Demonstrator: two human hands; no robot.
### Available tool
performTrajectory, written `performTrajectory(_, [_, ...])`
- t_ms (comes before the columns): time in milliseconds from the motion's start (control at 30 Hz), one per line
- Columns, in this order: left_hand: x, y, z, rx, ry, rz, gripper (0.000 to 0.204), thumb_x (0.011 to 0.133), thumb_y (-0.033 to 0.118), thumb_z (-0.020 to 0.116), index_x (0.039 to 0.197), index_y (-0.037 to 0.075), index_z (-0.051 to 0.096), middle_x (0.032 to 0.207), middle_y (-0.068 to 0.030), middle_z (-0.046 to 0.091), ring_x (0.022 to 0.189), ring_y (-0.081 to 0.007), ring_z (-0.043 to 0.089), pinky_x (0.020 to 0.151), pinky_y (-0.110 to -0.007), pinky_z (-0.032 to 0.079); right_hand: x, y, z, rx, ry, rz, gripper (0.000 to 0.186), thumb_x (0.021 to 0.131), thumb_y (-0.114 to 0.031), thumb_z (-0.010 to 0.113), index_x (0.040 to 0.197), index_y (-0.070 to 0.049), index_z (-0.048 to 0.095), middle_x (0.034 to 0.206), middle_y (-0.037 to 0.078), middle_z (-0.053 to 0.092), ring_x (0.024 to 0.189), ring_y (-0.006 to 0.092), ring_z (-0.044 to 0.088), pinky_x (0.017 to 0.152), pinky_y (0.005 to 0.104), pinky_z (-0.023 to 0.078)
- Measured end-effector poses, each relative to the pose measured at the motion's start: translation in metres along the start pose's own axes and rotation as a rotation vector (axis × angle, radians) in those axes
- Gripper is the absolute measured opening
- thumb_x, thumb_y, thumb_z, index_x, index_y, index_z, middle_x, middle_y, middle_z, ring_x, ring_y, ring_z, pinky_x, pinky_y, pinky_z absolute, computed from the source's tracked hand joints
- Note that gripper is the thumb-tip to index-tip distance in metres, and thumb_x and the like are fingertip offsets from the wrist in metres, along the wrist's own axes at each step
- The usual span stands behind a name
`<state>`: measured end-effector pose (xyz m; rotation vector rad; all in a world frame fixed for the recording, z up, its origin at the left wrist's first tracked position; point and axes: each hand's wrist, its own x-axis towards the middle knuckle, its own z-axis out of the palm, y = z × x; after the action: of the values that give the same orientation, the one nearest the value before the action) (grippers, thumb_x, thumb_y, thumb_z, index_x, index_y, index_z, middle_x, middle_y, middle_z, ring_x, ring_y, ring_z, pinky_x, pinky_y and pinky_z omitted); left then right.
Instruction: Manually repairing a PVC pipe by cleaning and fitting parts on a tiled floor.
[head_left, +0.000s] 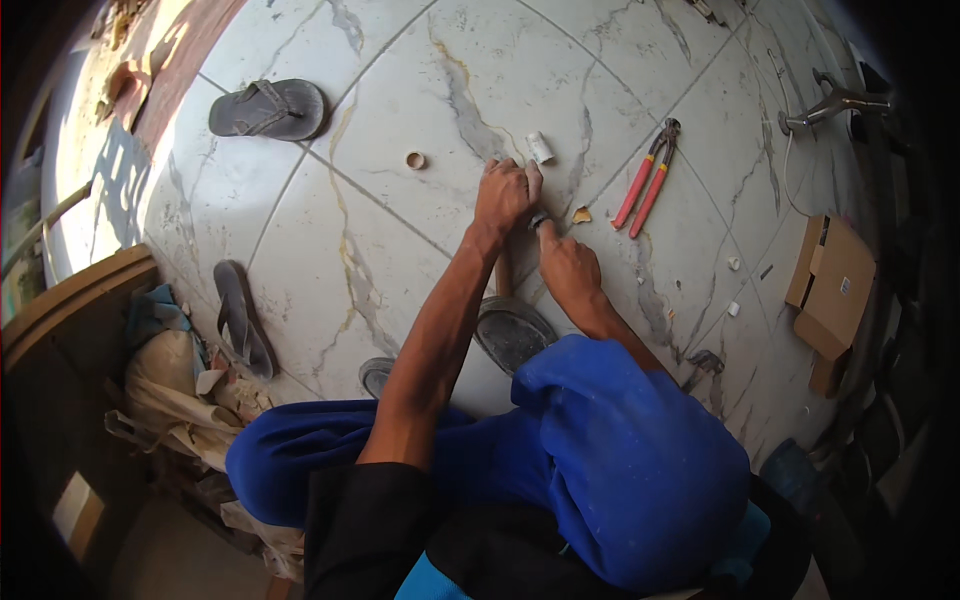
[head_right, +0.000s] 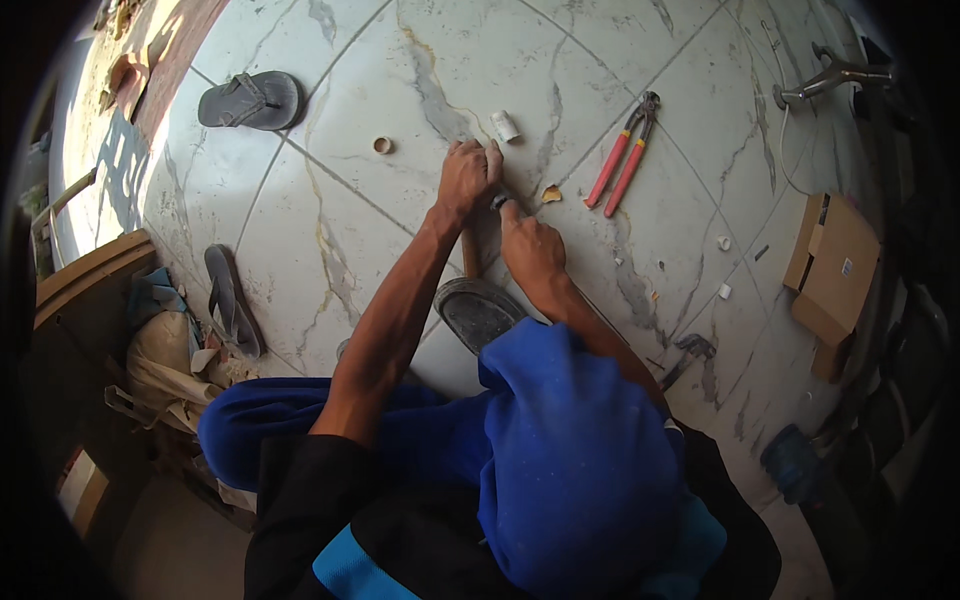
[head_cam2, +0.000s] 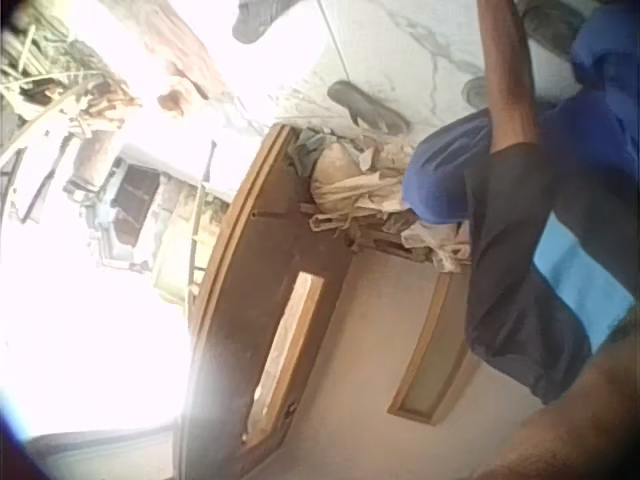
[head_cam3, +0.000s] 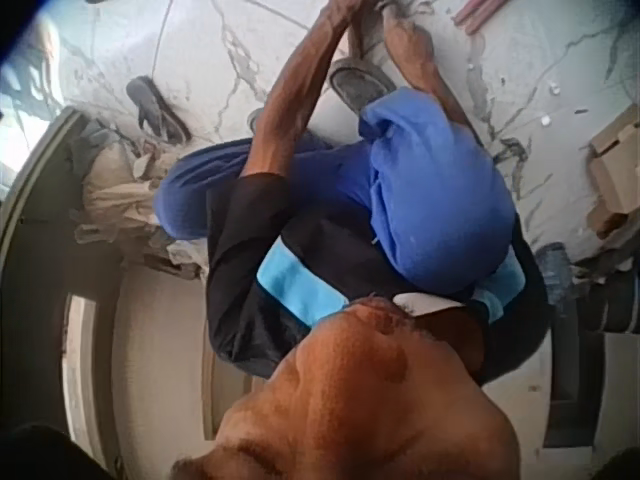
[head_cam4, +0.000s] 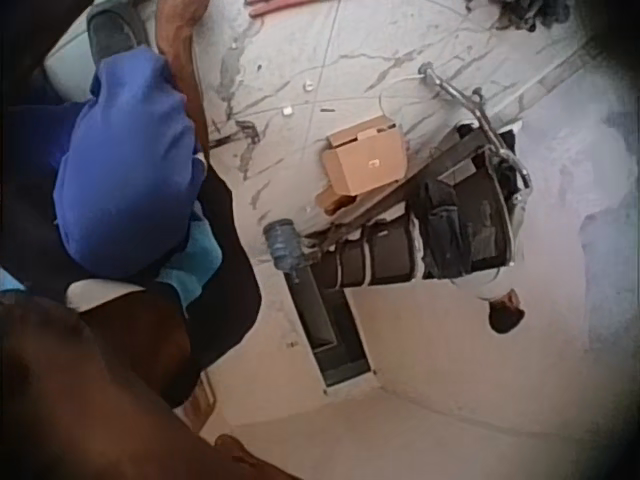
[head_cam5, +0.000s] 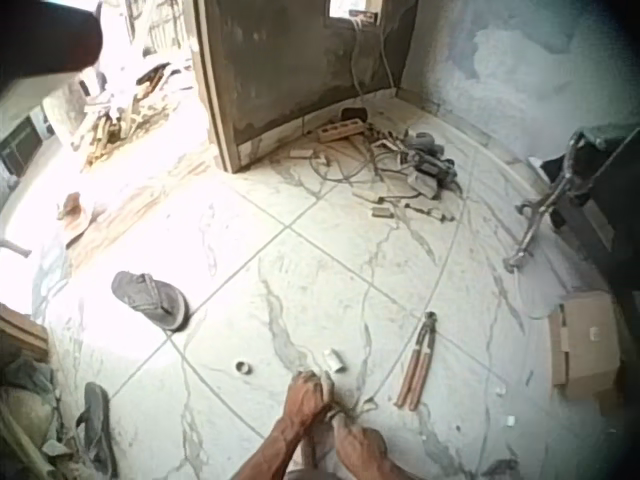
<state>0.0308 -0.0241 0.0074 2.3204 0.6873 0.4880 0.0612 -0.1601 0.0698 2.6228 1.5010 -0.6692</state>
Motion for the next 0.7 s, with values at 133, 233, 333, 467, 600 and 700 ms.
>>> performTrajectory(133, [-0.004, -0.015, -0.003, 0.001, -0.026, -0.041, 0.043, 0.084, 0.018, 0.04, 0.046, 0.003, 0.051, 0.053, -0.012, 0.056, 0.065, -0.0253, 0.053, 0.069, -0.035, 0.037, -0.012, -0.005, 0.012, 0.032, -0.01, 0.009, 0.009, 0.083, -0.01, 0.042, 0.089, -0.004, 0.043, 0.063, 0.018, 0.06, 0.059, 0.0323, 0.062, 0.051, 0.0392, 0.05])
performTrajectory(233, [-0.003, -0.005, -0.002, -0.037, -0.085, 0.004, 0.042, 0.087, 0.017, 0.035, 0.051, 0.004, 0.052, 0.055, -0.012, 0.054, 0.063, -0.0259, 0.049, 0.069, -0.036, 0.036, 0.0, -0.003, 0.003, 0.031, -0.008, 0.021, 0.009, 0.083, -0.009, 0.042, 0.089, -0.003, 0.043, 0.063, 0.018, 0.06, 0.06, 0.0316, 0.062, 0.051, 0.0383, 0.05])
performTrajectory(333, [-0.011, -0.003, -0.003, -0.012, -0.093, -0.033, 0.043, 0.088, 0.019, 0.034, 0.052, 0.003, 0.051, 0.056, -0.0121, 0.054, 0.064, -0.0267, 0.049, 0.069, -0.036, 0.036, -0.022, -0.001, 0.002, 0.012, -0.06, 0.025, 0.009, 0.082, -0.009, 0.042, 0.089, -0.002, 0.043, 0.063, 0.017, 0.061, 0.059, 0.031, 0.062, 0.052, 0.0384, 0.05])
performTrajectory(467, [0.003, -0.002, -0.004, -0.017, -0.052, -0.008, 0.043, 0.086, 0.019, 0.038, 0.048, 0.003, 0.051, 0.053, -0.0134, 0.054, 0.063, -0.0267, 0.051, 0.067, -0.036, 0.036, 0.004, 0.001, -0.002, 0.022, 0.016, 0.008, 0.012, 0.081, -0.007, 0.043, 0.092, -0.003, 0.041, 0.062, 0.017, 0.06, 0.059, 0.0313, 0.062, 0.052, 0.0386, 0.05])
performTrajectory(600, [-0.008, -0.006, 0.001, -0.013, -0.034, -0.034, 0.042, 0.084, 0.018, 0.04, 0.047, 0.003, 0.051, 0.053, -0.0139, 0.054, 0.061, -0.0265, 0.051, 0.067, -0.037, 0.037, -0.011, 0.0, 0.005, 0.03, 0.009, -0.019, 0.012, 0.08, -0.006, 0.044, 0.092, -0.003, 0.042, 0.062, 0.017, 0.06, 0.059, 0.0311, 0.062, 0.052, 0.0384, 0.05])
performTrajectory(700, [-0.007, -0.002, 0.004, -0.049, -0.025, -0.036, 0.042, 0.084, 0.018, 0.04, 0.046, 0.003, 0.051, 0.051, -0.0138, 0.053, 0.06, -0.0268, 0.051, 0.066, -0.037, 0.036, -0.019, 0.002, 0.001, -0.004, -0.101, 0.069, 0.012, 0.08, -0.006, 0.044, 0.091, -0.003, 0.043, 0.063, 0.017, 0.061, 0.059, 0.0306, 0.063, 0.052, 0.0383, 0.05])
